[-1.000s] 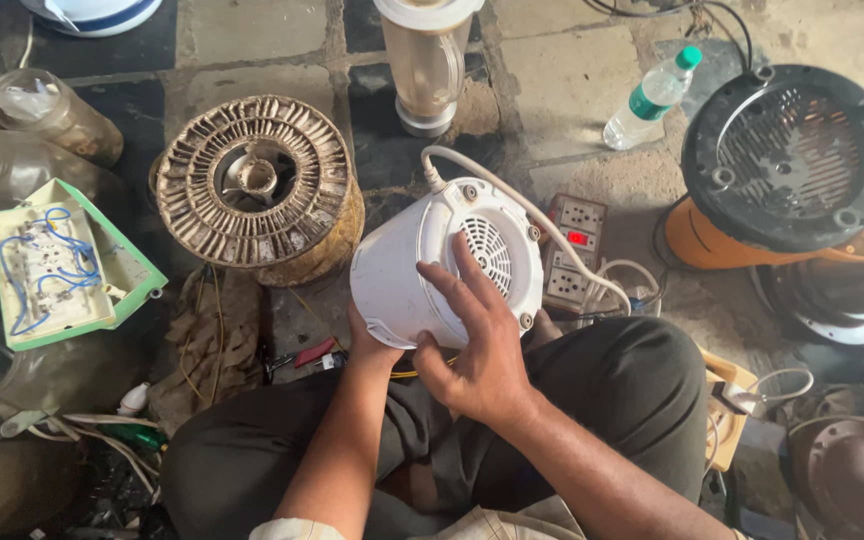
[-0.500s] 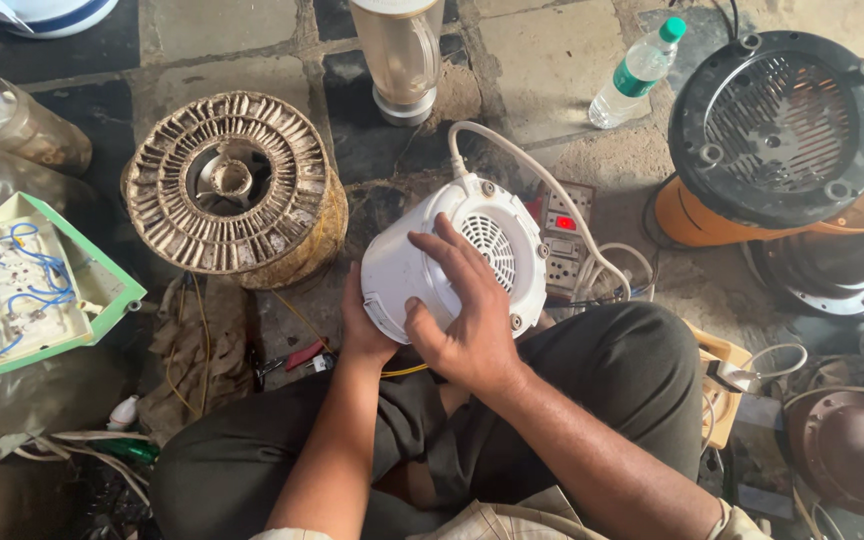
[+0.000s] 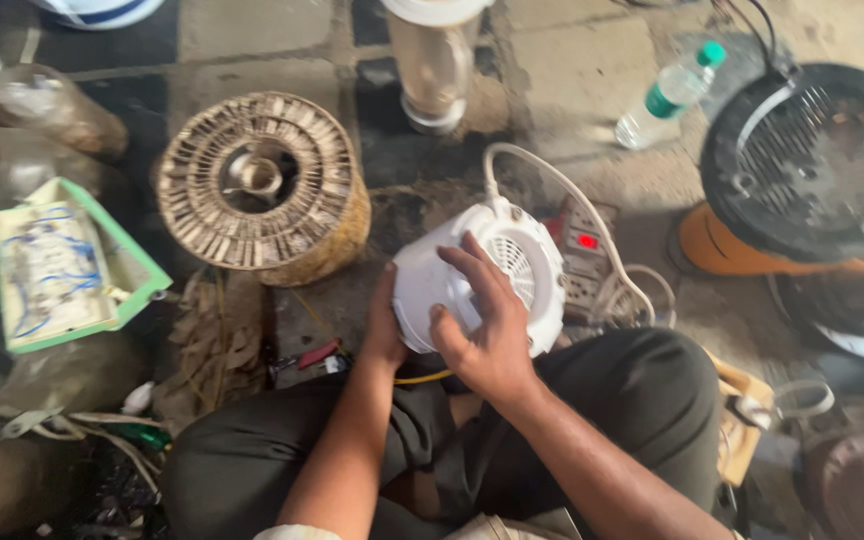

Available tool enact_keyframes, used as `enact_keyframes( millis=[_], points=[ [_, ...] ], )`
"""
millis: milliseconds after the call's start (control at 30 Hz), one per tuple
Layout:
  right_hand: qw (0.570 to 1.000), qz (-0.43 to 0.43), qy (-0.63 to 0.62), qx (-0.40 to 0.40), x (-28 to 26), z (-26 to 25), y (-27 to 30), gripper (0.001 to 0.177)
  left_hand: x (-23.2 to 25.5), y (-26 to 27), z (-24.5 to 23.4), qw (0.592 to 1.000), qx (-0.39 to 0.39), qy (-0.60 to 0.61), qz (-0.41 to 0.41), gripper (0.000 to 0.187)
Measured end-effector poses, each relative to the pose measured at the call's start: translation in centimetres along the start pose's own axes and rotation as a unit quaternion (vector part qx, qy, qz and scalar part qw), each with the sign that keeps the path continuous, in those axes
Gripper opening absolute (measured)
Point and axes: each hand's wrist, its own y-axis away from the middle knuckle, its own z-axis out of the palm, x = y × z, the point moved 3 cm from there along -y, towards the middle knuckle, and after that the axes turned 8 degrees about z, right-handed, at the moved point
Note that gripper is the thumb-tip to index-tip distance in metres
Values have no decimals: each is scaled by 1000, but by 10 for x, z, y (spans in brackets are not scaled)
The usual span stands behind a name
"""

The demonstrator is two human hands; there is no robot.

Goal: The person sits on the floor and works on a white electric motor housing. They use a screwdriver to loosen and remove screws from the casing, then use a marker to write on the device. The person handles the motor housing and a power cord while surrounded by various tools and disassembled parts.

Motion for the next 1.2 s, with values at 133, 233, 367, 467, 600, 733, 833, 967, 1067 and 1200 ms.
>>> enact_keyframes(
  millis=[133,233,367,467,600,733,833,967,1067,1200],
  points=[
    [999,0,-34,-3,6,7,-2,59,-14,-15,-18,997,64,-41,31,60],
    [996,14,-81,-19,17,11,-4,55,-26,-23,-37,986,118,-90,74,55],
    [984,56,-160,-54,34,5,-3,53,-37,-40,-63,931,197,-302,61,73],
    [994,-7,-85,-67,42,-6,1,51,-33,-53,-69,863,218,-451,70,77],
    [998,47,-48,-5,78,-22,-8,46,-30,-42,-64,852,221,-459,125,73],
    [986,128,45,100,140,-59,-27,28,-24,-36,-58,855,181,-459,157,72],
    [975,204,-13,91,180,-74,-40,44,-21,-37,-60,854,163,-470,150,71],
    [980,129,-66,135,198,-94,-50,58,-29,-45,-70,850,154,-477,163,69],
    [980,184,-26,68,213,-133,-61,57,-29,-52,-73,779,112,-592,174,58],
    [935,44,351,20,202,-175,-50,56,-40,-66,-79,804,111,-564,155,62]
  ],
)
